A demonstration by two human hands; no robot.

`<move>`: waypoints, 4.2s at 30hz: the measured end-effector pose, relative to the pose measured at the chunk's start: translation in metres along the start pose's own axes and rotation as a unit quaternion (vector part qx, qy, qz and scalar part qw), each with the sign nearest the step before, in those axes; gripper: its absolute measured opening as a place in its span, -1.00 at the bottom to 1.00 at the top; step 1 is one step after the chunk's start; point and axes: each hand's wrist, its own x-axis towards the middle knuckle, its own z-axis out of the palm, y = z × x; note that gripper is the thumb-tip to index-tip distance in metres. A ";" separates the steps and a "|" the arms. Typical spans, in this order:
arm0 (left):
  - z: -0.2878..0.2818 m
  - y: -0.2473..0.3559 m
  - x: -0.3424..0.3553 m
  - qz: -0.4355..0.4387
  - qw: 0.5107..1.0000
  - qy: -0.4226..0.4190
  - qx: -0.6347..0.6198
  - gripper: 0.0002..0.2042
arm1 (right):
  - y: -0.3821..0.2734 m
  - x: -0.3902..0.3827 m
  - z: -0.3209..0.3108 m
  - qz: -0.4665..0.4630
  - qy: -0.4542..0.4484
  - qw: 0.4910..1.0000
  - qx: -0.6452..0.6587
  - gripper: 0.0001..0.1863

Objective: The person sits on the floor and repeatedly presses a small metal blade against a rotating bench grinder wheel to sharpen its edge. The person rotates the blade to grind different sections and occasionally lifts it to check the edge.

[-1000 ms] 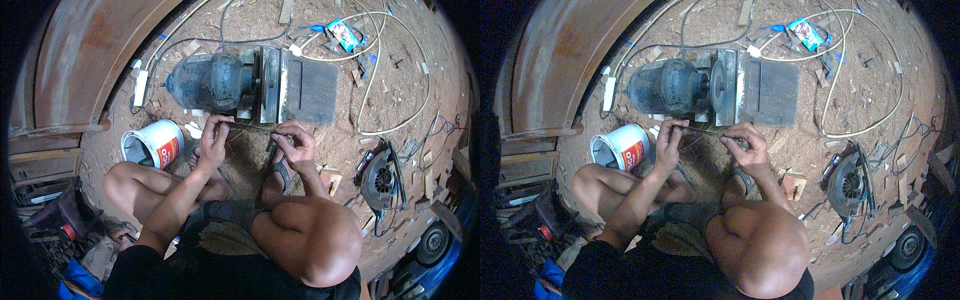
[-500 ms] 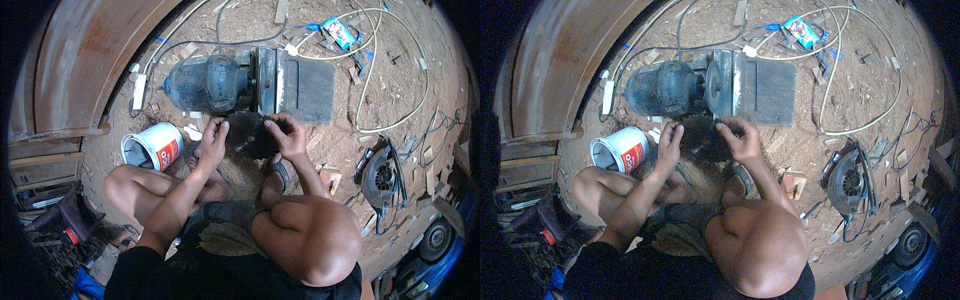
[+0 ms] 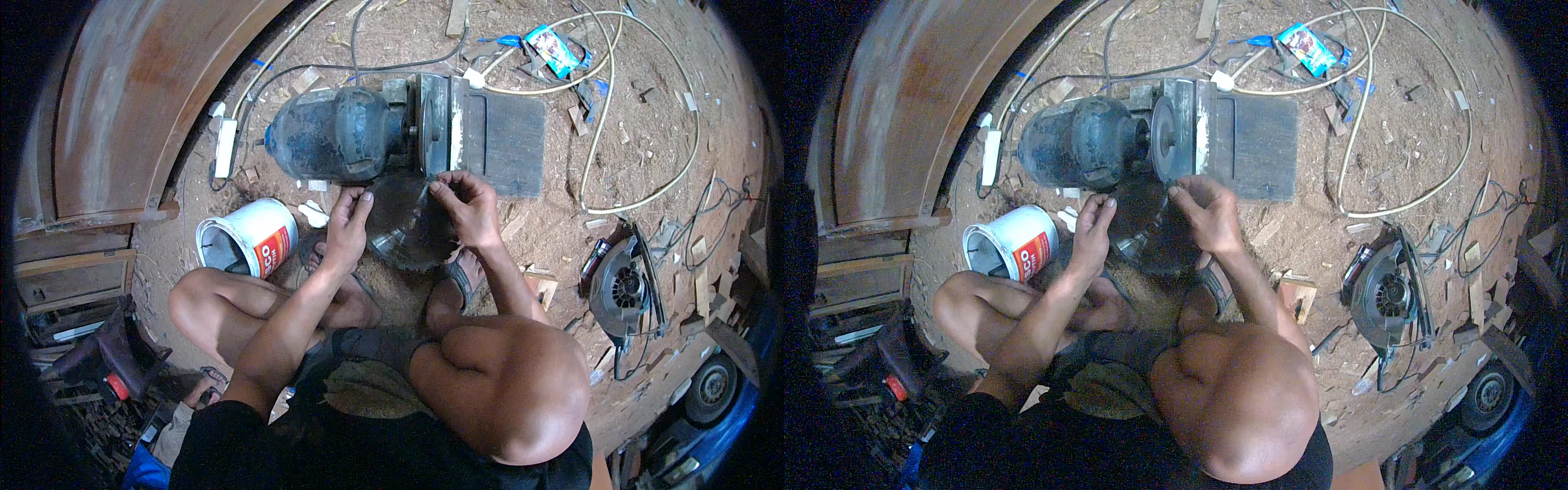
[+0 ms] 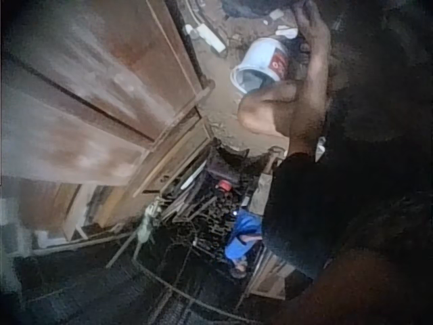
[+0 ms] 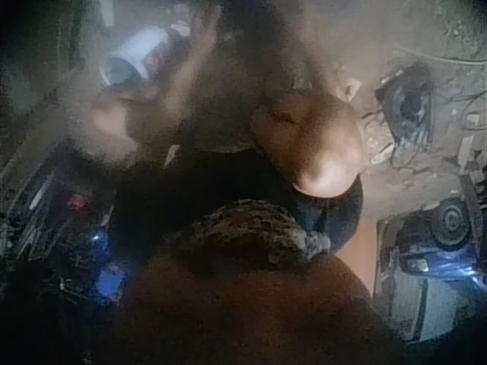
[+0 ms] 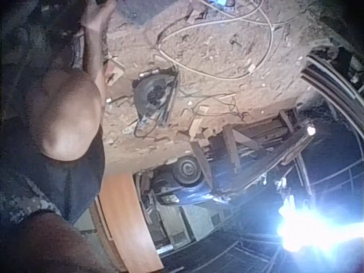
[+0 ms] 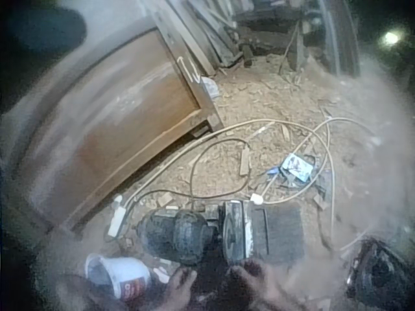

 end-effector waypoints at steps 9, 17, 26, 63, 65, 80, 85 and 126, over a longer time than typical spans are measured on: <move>0.000 -0.010 0.002 -0.041 0.999 -0.002 -0.030 -0.83 | 0.001 0.003 0.000 0.007 0.001 1.000 -0.003 -0.76; 0.002 -0.009 0.004 -0.055 0.997 -0.006 -0.044 -0.82 | -0.003 0.003 0.003 0.000 0.008 1.000 0.004 -0.80; 0.001 -0.009 0.004 -0.086 0.993 -0.007 -0.075 -0.83 | -0.003 0.003 0.003 0.002 0.014 1.000 -0.015 -0.80; 0.000 -0.006 0.000 -0.084 0.991 -0.009 -0.104 -0.83 | -0.004 0.001 0.004 0.017 0.014 0.999 -0.027 -0.72; 0.000 -0.007 0.000 -0.082 0.992 -0.009 -0.098 -0.83 | -0.005 0.001 0.004 0.012 0.014 0.999 -0.031 -0.73; 0.001 0.018 -0.030 0.103 0.988 0.027 0.115 -0.82 | 0.018 -0.026 -0.012 0.009 -0.004 0.997 0.078 -0.87; 0.005 0.053 -0.034 0.287 0.944 0.016 0.160 -0.90 | -0.003 -0.040 -0.018 0.043 0.005 0.989 0.142 -0.85; 0.007 -0.002 -0.001 -0.029 0.999 0.027 -0.001 -0.81 | 0.012 0.005 -0.003 0.006 0.014 1.000 -0.021 -0.74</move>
